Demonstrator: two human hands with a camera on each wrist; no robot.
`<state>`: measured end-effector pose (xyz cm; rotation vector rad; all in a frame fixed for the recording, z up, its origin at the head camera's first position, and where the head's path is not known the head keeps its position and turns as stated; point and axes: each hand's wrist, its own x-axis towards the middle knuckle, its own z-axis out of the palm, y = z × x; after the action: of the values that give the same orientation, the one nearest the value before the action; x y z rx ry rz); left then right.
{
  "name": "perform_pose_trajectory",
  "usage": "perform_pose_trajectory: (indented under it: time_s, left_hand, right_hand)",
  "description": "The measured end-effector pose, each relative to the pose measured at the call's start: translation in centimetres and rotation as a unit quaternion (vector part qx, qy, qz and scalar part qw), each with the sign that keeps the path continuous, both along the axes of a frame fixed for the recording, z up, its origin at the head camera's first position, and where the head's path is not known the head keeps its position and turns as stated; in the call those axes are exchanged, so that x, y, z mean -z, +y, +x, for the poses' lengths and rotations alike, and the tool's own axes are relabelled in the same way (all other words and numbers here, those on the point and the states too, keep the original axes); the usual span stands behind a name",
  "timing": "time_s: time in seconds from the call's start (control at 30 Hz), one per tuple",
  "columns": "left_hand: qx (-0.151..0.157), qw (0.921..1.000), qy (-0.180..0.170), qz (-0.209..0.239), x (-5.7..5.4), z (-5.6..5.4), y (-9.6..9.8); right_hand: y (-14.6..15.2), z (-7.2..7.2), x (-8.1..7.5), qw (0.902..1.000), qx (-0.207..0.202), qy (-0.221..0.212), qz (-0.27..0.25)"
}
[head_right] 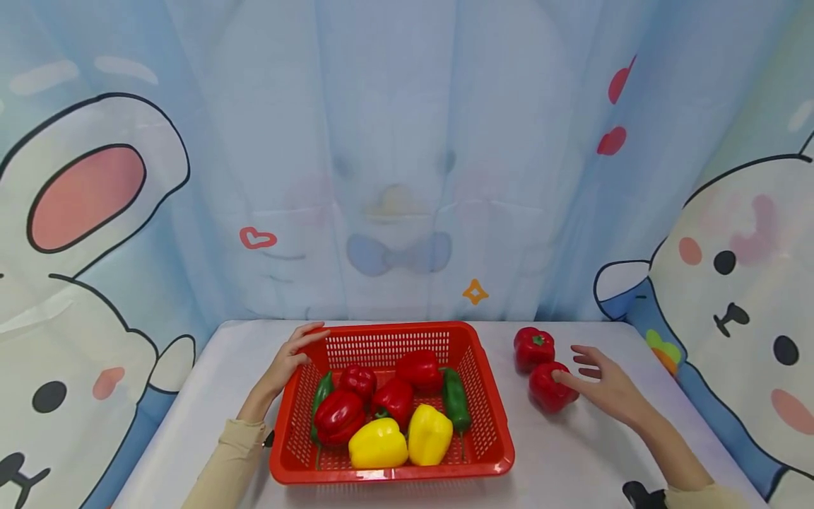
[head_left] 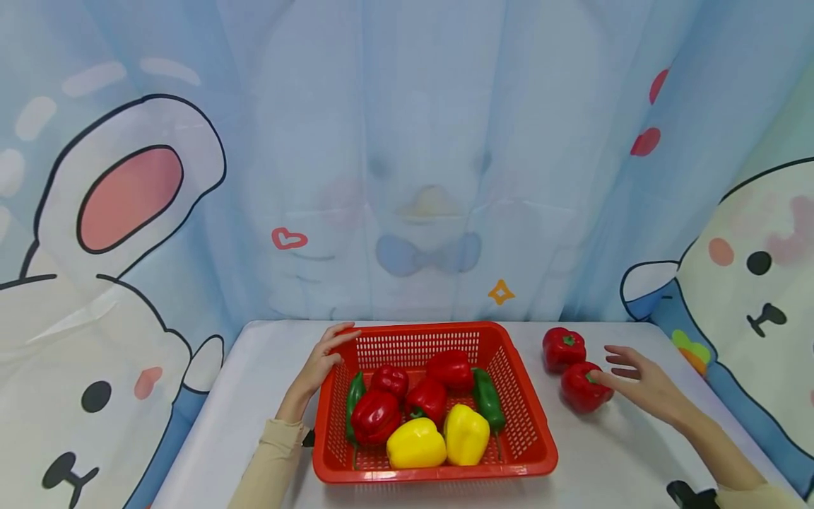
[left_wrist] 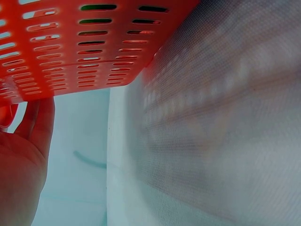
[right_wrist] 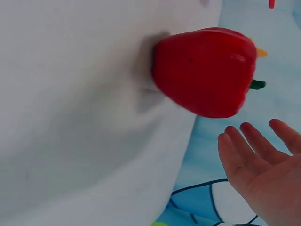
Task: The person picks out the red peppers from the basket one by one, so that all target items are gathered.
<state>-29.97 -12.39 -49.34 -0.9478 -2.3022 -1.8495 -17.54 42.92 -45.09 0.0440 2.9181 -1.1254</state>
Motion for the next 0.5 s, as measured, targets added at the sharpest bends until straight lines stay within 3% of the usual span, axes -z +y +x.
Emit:
perform_pose_trajectory:
  time_s: [0.27, 0.4, 0.5]
  left_hand:
    - [-0.007, 0.9999, 0.006, 0.007, 1.3, -0.9, -0.4]
    - [-0.006, 0.9999, 0.008, 0.004, 1.1, -0.8, -0.3]
    - [-0.006, 1.0, 0.007, -0.001, 0.3, -0.2, -0.1]
  right_hand:
    - [-2.8, -0.8, -2.4, 0.9983, -0.036, 0.047, 0.004]
    - [-4.5, -1.5, -3.5, 0.9974, -0.054, 0.048, -0.001]
    - [-5.5, -2.1, -4.0, 0.997, -0.064, 0.043, 0.006]
